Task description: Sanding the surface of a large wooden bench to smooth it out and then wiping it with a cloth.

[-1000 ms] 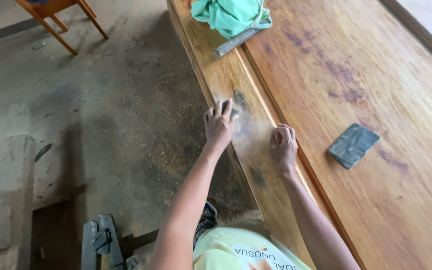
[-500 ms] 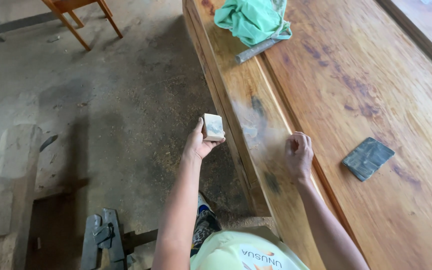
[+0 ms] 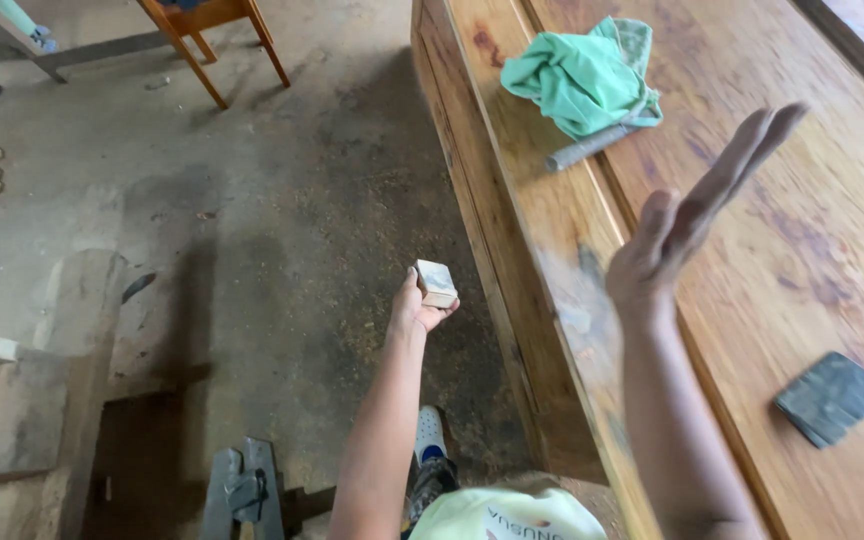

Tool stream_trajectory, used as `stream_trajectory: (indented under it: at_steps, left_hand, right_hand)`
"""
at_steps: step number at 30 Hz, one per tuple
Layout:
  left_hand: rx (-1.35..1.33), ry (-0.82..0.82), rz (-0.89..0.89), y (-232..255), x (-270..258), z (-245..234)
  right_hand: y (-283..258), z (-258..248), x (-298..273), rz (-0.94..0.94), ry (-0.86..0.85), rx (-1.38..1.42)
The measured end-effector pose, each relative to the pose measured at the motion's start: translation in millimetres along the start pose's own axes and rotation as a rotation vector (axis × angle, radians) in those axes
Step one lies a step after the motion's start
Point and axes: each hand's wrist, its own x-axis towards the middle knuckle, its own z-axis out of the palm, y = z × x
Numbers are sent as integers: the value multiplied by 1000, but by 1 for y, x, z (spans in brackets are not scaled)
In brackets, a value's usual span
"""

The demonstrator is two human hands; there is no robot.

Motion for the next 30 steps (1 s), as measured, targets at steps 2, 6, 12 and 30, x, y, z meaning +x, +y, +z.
stream_trajectory:
  at_steps: [2, 6, 12, 30]
  left_hand:
    - [-6, 4, -1, 13, 10, 6]
    - [55, 80, 85, 28, 2, 18]
    - [24, 291, 177, 75, 52, -69]
    - [236, 98, 119, 194, -42, -218]
  right_hand:
    - [-4, 64, -14, -64, 176, 74]
    - [27, 188, -118, 957, -678, 332]
    - [147, 225, -166, 1002, -938, -67]
    - [235, 194, 98, 267, -154, -443]
